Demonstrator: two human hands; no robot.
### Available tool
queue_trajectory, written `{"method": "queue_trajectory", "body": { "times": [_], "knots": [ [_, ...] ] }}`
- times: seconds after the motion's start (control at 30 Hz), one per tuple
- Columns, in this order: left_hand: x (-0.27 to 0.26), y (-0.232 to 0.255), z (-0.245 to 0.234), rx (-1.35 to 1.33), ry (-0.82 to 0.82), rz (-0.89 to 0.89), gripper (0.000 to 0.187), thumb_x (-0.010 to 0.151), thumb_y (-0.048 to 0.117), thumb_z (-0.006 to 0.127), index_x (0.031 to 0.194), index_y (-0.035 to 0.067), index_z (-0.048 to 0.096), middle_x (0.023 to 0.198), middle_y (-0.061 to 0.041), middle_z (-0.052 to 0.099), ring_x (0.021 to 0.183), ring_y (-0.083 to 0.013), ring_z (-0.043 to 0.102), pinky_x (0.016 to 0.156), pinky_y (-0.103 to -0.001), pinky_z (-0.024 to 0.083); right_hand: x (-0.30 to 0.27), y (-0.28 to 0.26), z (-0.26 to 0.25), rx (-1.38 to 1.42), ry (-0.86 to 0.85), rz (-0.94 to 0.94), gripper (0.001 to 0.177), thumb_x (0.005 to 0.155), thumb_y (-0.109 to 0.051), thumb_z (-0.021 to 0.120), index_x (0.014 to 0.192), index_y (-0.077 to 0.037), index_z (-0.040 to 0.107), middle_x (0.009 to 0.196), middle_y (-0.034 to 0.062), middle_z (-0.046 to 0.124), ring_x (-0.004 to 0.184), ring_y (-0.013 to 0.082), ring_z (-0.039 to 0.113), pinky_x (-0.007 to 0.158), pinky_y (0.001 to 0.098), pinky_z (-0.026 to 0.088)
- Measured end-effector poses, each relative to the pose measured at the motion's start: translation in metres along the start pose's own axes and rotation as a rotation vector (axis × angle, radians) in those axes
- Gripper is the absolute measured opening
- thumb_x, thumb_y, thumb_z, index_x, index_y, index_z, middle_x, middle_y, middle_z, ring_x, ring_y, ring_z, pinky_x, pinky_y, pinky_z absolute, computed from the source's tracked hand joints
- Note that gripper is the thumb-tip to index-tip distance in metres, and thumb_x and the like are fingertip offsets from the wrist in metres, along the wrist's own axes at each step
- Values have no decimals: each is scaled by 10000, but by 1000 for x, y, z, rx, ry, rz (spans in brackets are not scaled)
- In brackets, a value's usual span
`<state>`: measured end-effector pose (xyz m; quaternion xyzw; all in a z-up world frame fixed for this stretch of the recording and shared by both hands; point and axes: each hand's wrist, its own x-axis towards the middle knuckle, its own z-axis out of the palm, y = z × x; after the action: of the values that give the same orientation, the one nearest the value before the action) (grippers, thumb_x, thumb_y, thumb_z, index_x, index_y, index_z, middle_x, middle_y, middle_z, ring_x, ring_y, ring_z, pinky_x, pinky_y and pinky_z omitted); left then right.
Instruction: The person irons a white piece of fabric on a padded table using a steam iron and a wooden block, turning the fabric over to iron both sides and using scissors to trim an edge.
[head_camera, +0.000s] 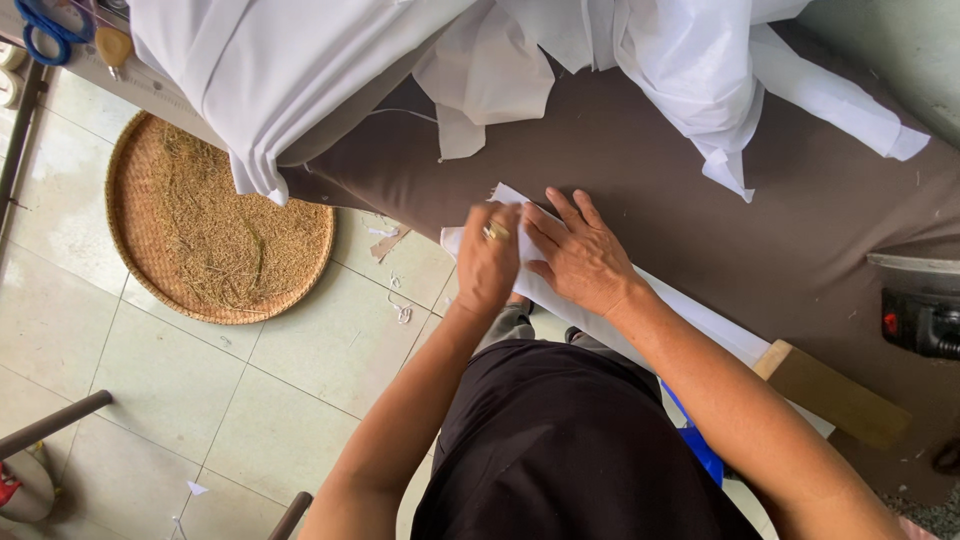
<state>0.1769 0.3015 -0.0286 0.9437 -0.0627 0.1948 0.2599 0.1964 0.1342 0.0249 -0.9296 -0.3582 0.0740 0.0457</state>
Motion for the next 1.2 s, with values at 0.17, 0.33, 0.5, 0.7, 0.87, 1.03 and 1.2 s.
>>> {"method": "queue_trajectory", "body": {
  "times": [0.17,0.33,0.5,0.7,0.87,1.03,1.2],
  "knots": [
    [-3,25,-9,-449,-113,-1,307,1073,17,331,1298,-13,539,1236,-280,596,1220,-461,585,1049,-516,475,4,-9,-3,65,-109,47,532,971,-342,572,1462,-139,550,1576,14,489,1544,333,290,1280,557,175],
    [-16,27,5,-472,-171,-74,345,1097,137,272,1281,-6,527,1213,-293,592,1196,-480,569,1016,-534,455,-26,-14,13,64,-130,73,599,932,-199,521,1523,-130,460,1627,48,405,1565,349,218,1294,538,118],
    [-25,51,11,40,-301,-182,504,1078,415,531,1473,103,529,1544,-166,451,1479,-347,401,1181,-558,337,-141,-12,48,42,300,144,710,1047,-589,409,1443,-14,535,1555,202,472,1499,386,366,1224,527,259],
    [-27,94,14,217,-411,-334,892,1033,710,407,1604,28,340,1685,-250,184,1574,-393,138,1228,-651,107,-288,-9,58,87,390,206,712,1001,-603,498,1475,-75,556,1590,198,452,1517,376,344,1247,518,218],
    [-27,111,29,214,-359,-423,1119,938,834,494,1646,24,186,1691,-264,152,1585,-419,126,1213,-694,102,-333,3,36,115,504,229,470,991,-417,612,1307,-77,690,1428,149,628,1368,356,556,1176,493,396],
    [-19,130,20,233,-400,-502,1340,805,905,629,1657,2,127,1710,-272,76,1597,-417,20,1192,-707,-59,-360,70,13,-2,615,396,473,1025,-344,657,1317,26,699,1369,222,656,1309,449,595,1108,529,447],
    [-21,131,15,247,-417,-485,1354,777,899,676,1675,62,105,1729,-215,43,1607,-381,14,1199,-716,-5,-408,100,33,-221,466,501,741,1077,-601,382,1486,-29,617,1371,174,645,1249,357,619,1044,478,433]
  ]
}}
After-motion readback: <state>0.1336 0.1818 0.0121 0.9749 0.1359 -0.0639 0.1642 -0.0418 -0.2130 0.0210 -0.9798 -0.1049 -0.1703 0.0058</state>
